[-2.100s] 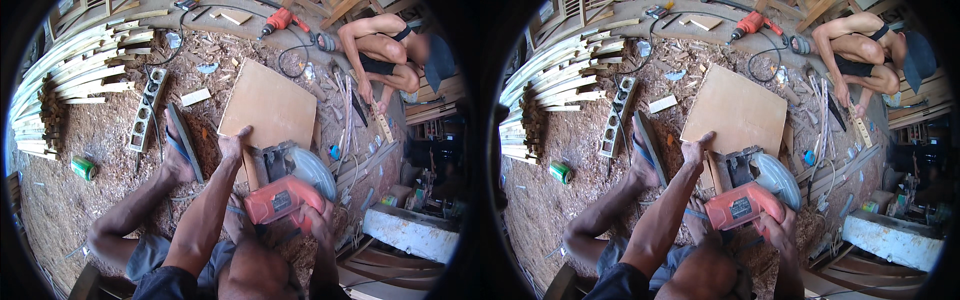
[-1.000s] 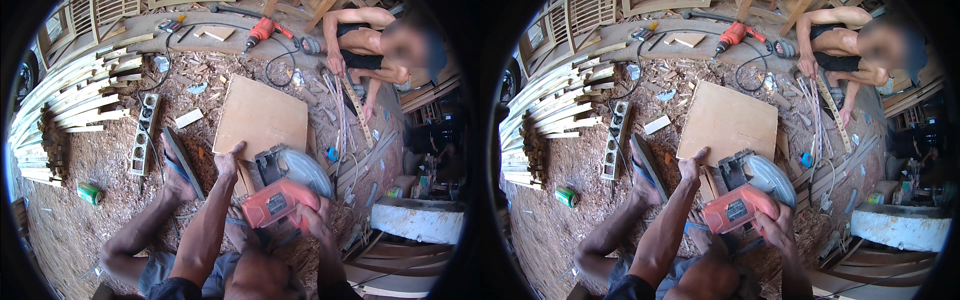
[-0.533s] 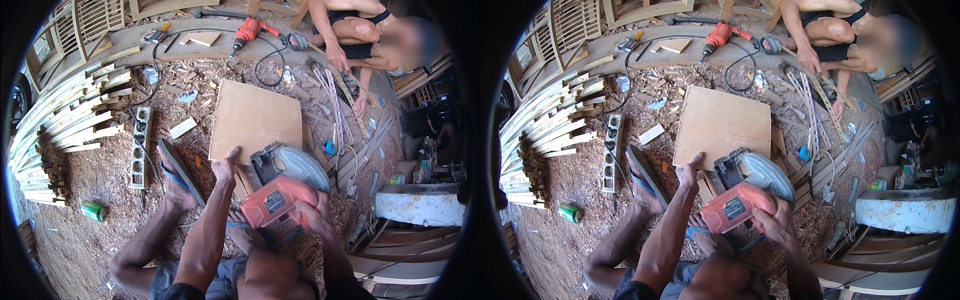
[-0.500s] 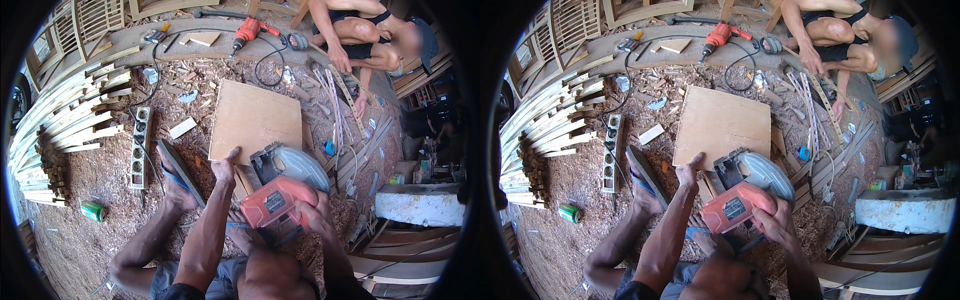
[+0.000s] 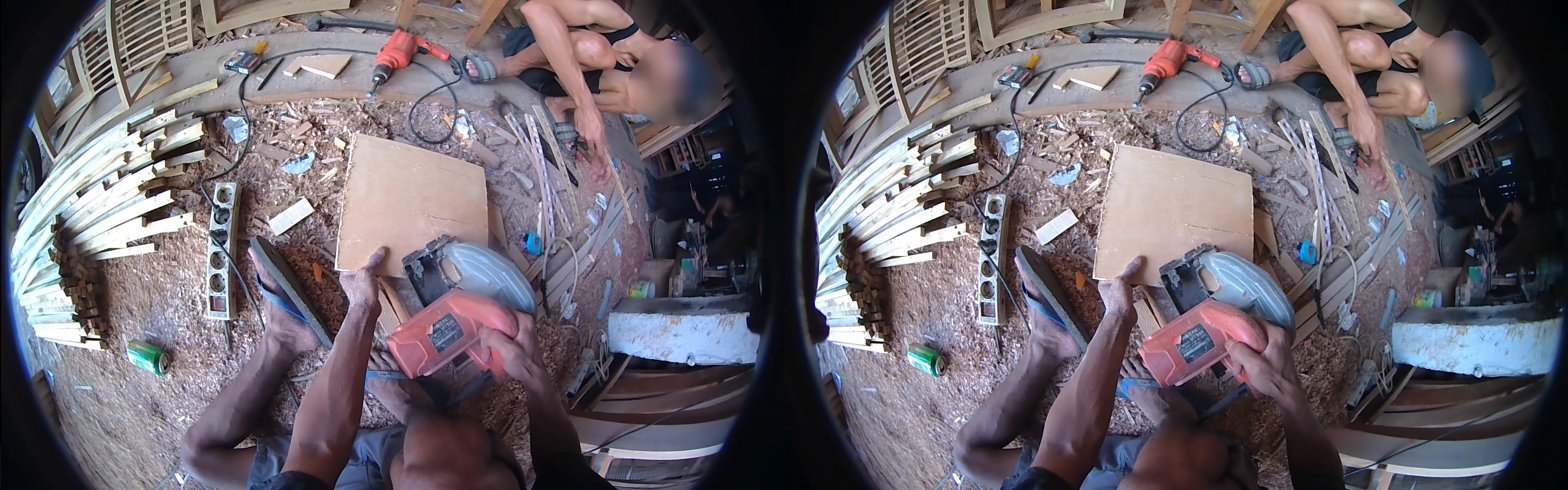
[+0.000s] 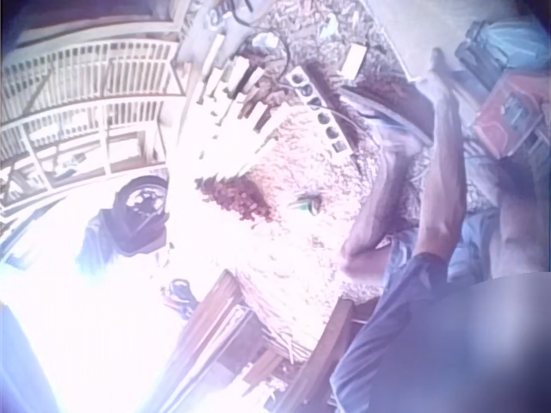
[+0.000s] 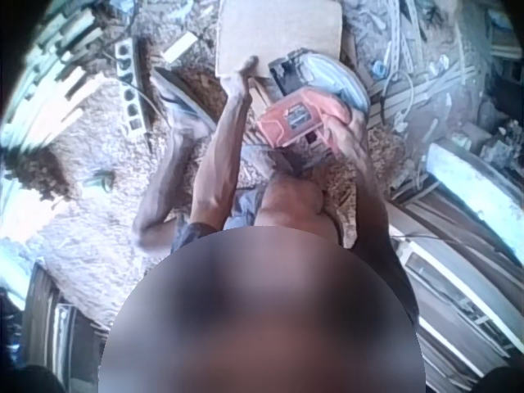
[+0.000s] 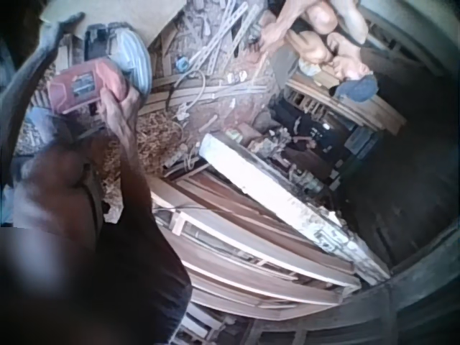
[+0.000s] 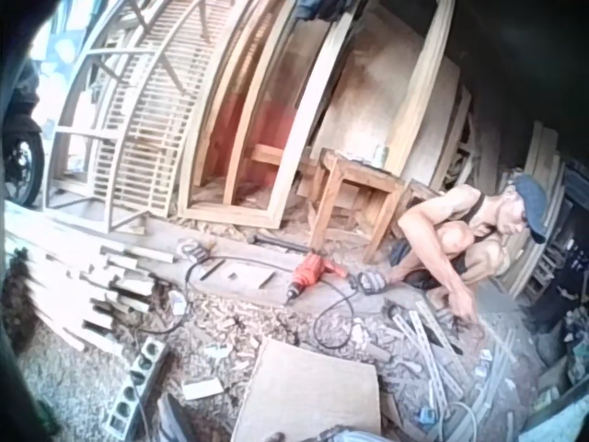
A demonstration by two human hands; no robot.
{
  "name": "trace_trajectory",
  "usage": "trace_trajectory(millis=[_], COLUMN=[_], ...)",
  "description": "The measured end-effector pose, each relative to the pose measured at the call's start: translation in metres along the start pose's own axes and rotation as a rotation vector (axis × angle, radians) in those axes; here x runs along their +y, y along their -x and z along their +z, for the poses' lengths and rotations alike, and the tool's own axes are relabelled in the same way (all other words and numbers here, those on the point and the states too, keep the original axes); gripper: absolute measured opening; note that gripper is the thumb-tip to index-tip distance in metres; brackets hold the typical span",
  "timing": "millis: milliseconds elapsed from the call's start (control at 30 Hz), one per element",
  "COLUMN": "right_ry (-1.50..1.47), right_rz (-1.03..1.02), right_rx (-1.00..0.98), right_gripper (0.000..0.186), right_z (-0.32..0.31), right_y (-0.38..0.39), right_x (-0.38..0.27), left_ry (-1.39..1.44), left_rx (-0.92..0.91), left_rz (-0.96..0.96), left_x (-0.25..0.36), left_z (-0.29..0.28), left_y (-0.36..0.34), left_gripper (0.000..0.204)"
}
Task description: The person cuts a square piece of plywood with a circular saw, then uses a hand saw to finish the cut. The person flips the wood and continues cutting along a marked line.
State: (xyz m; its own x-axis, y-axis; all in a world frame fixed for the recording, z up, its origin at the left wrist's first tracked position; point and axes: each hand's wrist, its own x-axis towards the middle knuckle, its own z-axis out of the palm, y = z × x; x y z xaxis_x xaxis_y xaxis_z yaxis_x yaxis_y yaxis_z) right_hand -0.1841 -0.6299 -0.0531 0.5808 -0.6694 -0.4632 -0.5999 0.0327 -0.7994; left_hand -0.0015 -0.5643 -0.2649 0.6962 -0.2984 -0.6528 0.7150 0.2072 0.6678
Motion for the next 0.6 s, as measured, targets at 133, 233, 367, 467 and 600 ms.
trace_trajectory(millis=[133, 233, 367, 467, 600], right_ry=[0.015, 0.012, 0.018, 0.001, -0.038], right_rz=[-0.043, -0.043, -0.048, -0.022, 0.004], right_rx=[-0.008, -0.02, -0.014, -0.012, -0.04], right_gripper=[0.015, 0.015, 0.014, 0.014, 0.012], right_z=[-0.0008, -0.0022, -0.0022, -0.0023, -0.0057], right_y=[-0.0023, -0.0053, -0.006, -0.0061, -0.0068], right_x=[-0.0018, -0.0018, -0.0009, -0.0018, -0.0056], left_ry=[0.028, -0.002, 0.019, 0.029, 0.04], left_rx=[-0.011, -0.013, -0.026, -0.026, 0.013], left_rz=[0.014, 0.043, 0.024, 0.016, 0.028], left_x=[0.0024, 0.0043, 0.0046, 0.003, 0.002], left_z=[0.0007, 0.0018, 0.0008, 0.0008, 0.0026], left_y=[0.0019, 0.0044, 0.0042, 0.0025, 0.004], left_gripper=[0.057, 0.056, 0.056, 0.057, 0.057])
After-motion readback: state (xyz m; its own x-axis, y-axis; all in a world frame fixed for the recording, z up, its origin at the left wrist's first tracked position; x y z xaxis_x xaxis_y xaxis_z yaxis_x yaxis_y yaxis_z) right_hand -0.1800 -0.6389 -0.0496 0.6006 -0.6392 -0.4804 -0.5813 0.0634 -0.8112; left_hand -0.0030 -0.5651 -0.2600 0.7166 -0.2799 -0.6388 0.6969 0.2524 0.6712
